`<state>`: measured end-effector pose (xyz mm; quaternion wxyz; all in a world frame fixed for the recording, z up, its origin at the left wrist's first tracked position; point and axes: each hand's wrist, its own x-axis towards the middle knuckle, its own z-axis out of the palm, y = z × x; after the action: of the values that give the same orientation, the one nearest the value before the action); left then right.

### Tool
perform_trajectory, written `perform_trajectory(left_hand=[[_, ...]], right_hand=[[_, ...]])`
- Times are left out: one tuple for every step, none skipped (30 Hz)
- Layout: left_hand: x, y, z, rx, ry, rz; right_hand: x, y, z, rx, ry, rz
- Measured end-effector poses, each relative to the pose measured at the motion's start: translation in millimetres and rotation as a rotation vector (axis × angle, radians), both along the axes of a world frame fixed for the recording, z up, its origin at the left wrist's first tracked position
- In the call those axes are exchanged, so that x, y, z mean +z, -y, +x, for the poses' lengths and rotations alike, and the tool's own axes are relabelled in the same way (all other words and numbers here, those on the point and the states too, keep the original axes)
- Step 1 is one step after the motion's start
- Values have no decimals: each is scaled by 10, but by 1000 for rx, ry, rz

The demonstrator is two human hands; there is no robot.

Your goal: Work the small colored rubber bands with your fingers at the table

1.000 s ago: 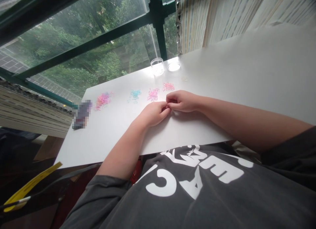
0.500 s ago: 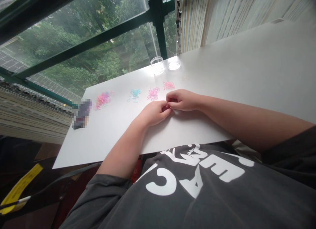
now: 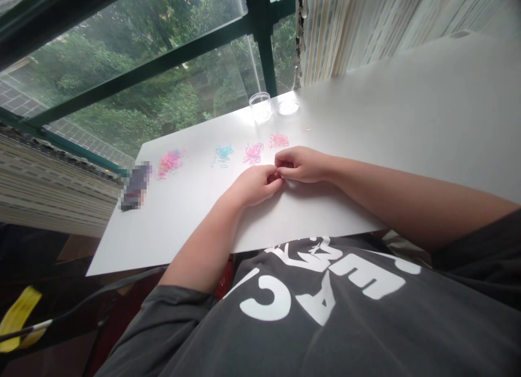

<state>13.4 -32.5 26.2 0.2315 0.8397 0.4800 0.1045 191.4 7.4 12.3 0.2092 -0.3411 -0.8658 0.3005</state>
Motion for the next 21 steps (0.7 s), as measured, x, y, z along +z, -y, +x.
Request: perform_trajectory(left_hand=[[2, 1, 2, 2, -4, -2], [4, 1, 3, 3, -8, -5], [4, 1, 4, 4, -11, -8], [4, 0, 4, 4, -12, -10], [3, -1, 4, 3, -11, -10], [2, -2, 4, 1, -9, -9], [1, -2, 4, -1, -8, -7], [1, -2, 3, -4, -7, -4], [3, -2, 3, -5, -8, -1], [6, -1, 4, -6, -9, 2], [9, 0, 4, -7, -11, 3], [12, 2, 5, -6, -13, 2], [15, 3, 6, -5, -14, 1], [17, 4, 6, -4, -14, 0], [17, 5, 6, -4, -13, 1], [16, 5, 6, -4, -12, 3], [14, 4, 6, -5, -11, 5], [12, 2, 5, -6, -10, 8], [9, 1, 5, -8, -10, 9], [7, -1, 4, -9, -10, 9], [5, -2, 4, -10, -9, 9]], right_hand=[[-2, -1, 0, 1, -1, 2], [-3, -2, 0, 1, -2, 4], [-4, -3, 0, 0, -1, 4], [-3, -2, 1, -2, 0, 2], [-2, -1, 1, -4, 2, 0], [0, 0, 0, -5, 4, -2], [2, 2, 0, -5, 5, -2], [4, 4, 0, -6, 5, -1], [6, 6, 0, -6, 4, 1], [7, 8, 0, -5, 3, 3], [7, 8, -1, -4, 1, 6], [6, 9, -1, -4, -1, 8], [5, 8, -1, -5, -1, 10], [4, 7, 0, -6, 0, 9], [3, 6, 0, -7, 0, 8], [2, 5, 1, -7, 0, 7], [1, 3, 1, -7, -1, 5], [1, 2, 2, -6, -2, 2], [1, 1, 3, -5, -3, 0], [1, 1, 3, -5, -3, 0], [2, 0, 3, -5, -1, -1]])
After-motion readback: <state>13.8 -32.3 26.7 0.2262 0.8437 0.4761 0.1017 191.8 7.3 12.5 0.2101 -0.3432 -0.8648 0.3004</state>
